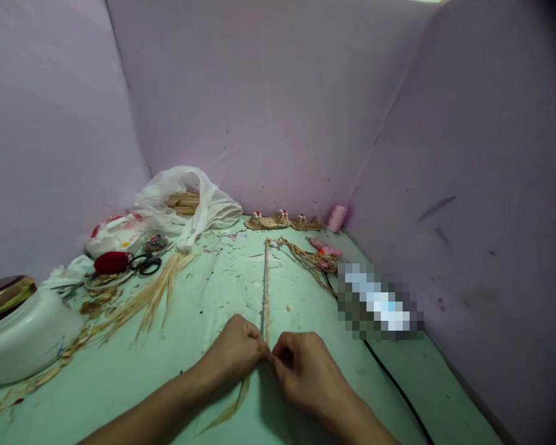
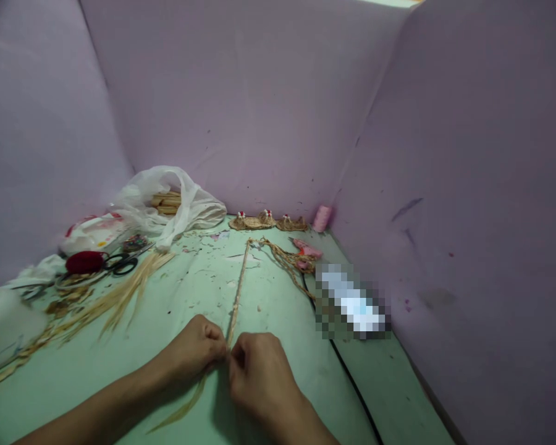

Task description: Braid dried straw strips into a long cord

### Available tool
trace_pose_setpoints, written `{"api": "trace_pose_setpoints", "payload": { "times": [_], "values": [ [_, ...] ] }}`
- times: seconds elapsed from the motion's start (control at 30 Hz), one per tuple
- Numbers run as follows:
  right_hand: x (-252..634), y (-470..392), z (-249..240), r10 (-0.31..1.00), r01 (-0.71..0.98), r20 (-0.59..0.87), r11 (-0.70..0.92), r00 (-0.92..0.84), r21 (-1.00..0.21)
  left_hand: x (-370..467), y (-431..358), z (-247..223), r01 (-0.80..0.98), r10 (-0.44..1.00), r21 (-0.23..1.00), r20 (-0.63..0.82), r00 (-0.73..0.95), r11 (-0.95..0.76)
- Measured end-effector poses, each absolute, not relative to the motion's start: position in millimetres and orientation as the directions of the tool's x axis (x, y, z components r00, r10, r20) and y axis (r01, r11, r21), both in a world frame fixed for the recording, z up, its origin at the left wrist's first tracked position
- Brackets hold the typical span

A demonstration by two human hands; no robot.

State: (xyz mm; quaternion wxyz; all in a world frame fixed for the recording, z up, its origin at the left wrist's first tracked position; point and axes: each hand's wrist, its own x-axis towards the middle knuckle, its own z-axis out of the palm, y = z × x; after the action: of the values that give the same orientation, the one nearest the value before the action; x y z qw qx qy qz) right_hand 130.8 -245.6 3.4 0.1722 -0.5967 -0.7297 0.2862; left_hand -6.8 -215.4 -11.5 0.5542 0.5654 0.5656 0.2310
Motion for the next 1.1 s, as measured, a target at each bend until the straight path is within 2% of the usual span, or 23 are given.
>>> {"api": "trace_pose_setpoints", "payload": {
  "times": [0.2,0.3,0.37,0.47,0.53,0.6,0.67,0.73,0.93,1.1],
  "values": [
    [124,-253,-7,0.939,0.681,-0.028,0.228,-0.344,-0.695,-9,-218,-5,0.272,0.835,0.871,-0.478,0.273,0.410],
    [126,-248,-6,0.940,0.631,-0.106,0.132,-0.326,-0.765,-11,-218,-6,0.192,0.849,0.896,-0.441,0.293,0.399],
    [130,-241,-3,0.959,0.555,-0.139,0.023,-0.248,-0.831,-12,-217,-5,0.137,0.848,0.901,-0.435,0.302,0.412],
    [132,-229,-1,0.966,0.217,-0.220,-0.186,-0.140,-0.958,-13,-217,-2,0.094,0.836,0.891,-0.450,0.314,0.444],
    [129,-226,-4,0.914,-0.060,-0.345,-0.365,-0.215,-0.929,-14,-217,-1,0.091,0.839,0.898,-0.436,0.326,0.431],
    [124,-227,-7,0.842,-0.201,-0.415,-0.498,-0.343,-0.844,-15,-217,-2,0.100,0.837,0.907,-0.417,0.353,0.409],
    [119,-230,-10,0.815,-0.208,-0.437,-0.536,-0.381,-0.818,-15,-217,-3,0.120,0.833,0.917,-0.395,0.386,0.380],
    [117,-232,-11,0.802,-0.141,-0.487,-0.558,-0.345,-0.818,-15,-217,-6,0.149,0.834,0.924,-0.382,0.397,0.352],
    [121,-227,-11,0.856,0.078,-0.475,-0.469,-0.205,-0.880,-20,-211,-5,0.364,0.853,0.902,-0.367,0.371,0.231],
    [121,-227,-10,0.861,0.046,-0.470,-0.470,-0.194,-0.881,-21,-222,5,0.585,0.868,0.799,-0.381,0.318,0.137]
  ]
}}
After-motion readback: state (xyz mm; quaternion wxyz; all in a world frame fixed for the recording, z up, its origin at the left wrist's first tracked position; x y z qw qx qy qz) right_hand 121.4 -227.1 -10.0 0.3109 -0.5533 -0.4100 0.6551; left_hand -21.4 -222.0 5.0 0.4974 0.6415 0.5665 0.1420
